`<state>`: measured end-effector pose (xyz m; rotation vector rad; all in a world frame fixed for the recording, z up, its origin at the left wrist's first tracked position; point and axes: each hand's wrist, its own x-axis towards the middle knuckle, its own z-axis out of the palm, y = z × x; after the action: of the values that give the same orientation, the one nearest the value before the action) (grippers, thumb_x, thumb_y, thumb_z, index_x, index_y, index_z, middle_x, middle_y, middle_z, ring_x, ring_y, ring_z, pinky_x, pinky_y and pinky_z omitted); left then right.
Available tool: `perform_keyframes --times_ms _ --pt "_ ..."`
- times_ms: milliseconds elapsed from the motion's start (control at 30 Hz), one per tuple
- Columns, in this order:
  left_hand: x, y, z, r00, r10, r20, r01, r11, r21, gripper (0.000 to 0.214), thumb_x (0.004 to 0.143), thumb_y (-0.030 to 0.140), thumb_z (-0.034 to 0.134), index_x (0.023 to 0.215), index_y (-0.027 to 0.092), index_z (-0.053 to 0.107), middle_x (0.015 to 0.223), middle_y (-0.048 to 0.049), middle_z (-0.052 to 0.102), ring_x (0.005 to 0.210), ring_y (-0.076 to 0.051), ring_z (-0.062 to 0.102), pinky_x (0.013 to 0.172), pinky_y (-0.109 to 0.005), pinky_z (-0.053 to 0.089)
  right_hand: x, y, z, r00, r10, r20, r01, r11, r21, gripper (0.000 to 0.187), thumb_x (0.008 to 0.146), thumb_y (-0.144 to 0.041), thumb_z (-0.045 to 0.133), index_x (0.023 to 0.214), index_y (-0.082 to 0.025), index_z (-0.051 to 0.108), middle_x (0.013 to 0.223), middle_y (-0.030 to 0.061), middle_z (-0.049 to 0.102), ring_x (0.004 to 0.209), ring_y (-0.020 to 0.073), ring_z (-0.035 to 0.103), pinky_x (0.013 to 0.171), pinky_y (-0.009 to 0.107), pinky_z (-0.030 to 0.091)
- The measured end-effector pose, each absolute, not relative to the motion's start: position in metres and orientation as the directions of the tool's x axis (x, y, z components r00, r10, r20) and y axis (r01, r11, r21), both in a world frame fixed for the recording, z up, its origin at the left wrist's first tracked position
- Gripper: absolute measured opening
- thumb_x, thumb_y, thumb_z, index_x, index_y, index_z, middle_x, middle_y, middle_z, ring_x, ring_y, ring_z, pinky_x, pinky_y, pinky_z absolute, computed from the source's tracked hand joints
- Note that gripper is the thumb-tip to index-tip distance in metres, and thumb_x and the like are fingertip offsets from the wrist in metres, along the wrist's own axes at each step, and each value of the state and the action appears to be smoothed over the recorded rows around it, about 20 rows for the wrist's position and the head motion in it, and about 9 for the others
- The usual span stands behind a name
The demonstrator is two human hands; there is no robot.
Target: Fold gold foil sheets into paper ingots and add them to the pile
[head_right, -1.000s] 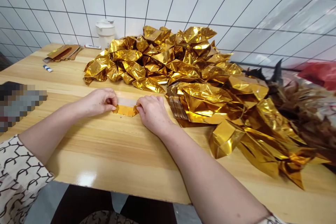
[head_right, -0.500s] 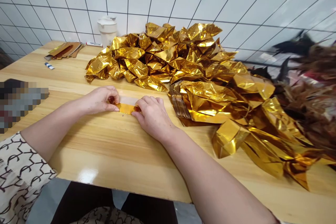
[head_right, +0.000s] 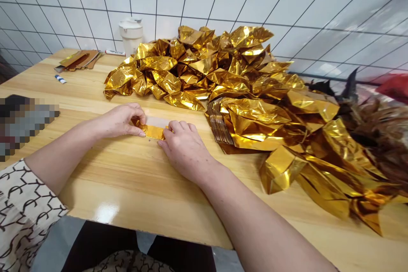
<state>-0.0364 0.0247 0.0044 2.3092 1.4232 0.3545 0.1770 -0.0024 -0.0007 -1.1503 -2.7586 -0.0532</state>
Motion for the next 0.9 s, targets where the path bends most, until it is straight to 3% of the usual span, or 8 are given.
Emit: perform_keyframes --times_ms 267,467,767,900 --pt "-0.038 0.026 0.003 0.461 0.887 0.010 0.775 -0.408 0.482 0.017 0.067 0.027 0.075 0.074 0.019 0.062 0.079 0.0010 0.054 0.078 -0.016 0.053 0.068 -0.026 0.041 0.177 0.002 -0.001 -0.683 0.715 0.150 0.715 0.696 -0.069 0.027 0.093 -0.027 0.045 0.089 -0.017 0.069 0.090 0.0114 0.062 0.085 0.0236 0.054 0.079 0.038 0.044" --pt "-0.037 0.028 -0.002 0.445 0.894 0.040 0.756 -0.400 0.519 0.009 0.076 0.021 0.065 0.068 0.018 0.062 0.073 0.0013 0.052 0.073 -0.015 0.053 0.068 -0.026 0.041 0.177 0.010 -0.008 -0.650 0.731 0.207 0.730 0.676 -0.098 0.022 0.090 -0.023 0.050 0.084 -0.017 0.070 0.089 0.0113 0.066 0.085 0.0232 0.058 0.078 0.036 0.045" --pt "-0.035 0.032 -0.007 0.387 0.920 0.070 0.743 -0.355 0.568 0.008 0.073 0.014 0.061 0.066 0.017 0.062 0.069 0.0019 0.051 0.067 -0.013 0.052 0.064 -0.024 0.040 0.172 0.021 -0.010 -0.515 0.834 0.198 0.792 0.551 -0.262 0.013 0.084 -0.019 0.054 0.075 -0.021 0.063 0.075 0.0043 0.062 0.072 0.0192 0.056 0.069 0.031 0.042" --pt "-0.033 0.032 -0.009 0.351 0.935 0.055 0.743 -0.314 0.591 0.009 0.073 0.009 0.060 0.068 0.016 0.062 0.071 0.0018 0.053 0.065 -0.012 0.050 0.063 -0.023 0.040 0.173 0.025 -0.013 -0.470 0.854 0.223 0.804 0.519 -0.292 0.008 0.082 -0.020 0.055 0.081 -0.020 0.063 0.081 0.0062 0.062 0.078 0.0216 0.056 0.072 0.034 0.043"
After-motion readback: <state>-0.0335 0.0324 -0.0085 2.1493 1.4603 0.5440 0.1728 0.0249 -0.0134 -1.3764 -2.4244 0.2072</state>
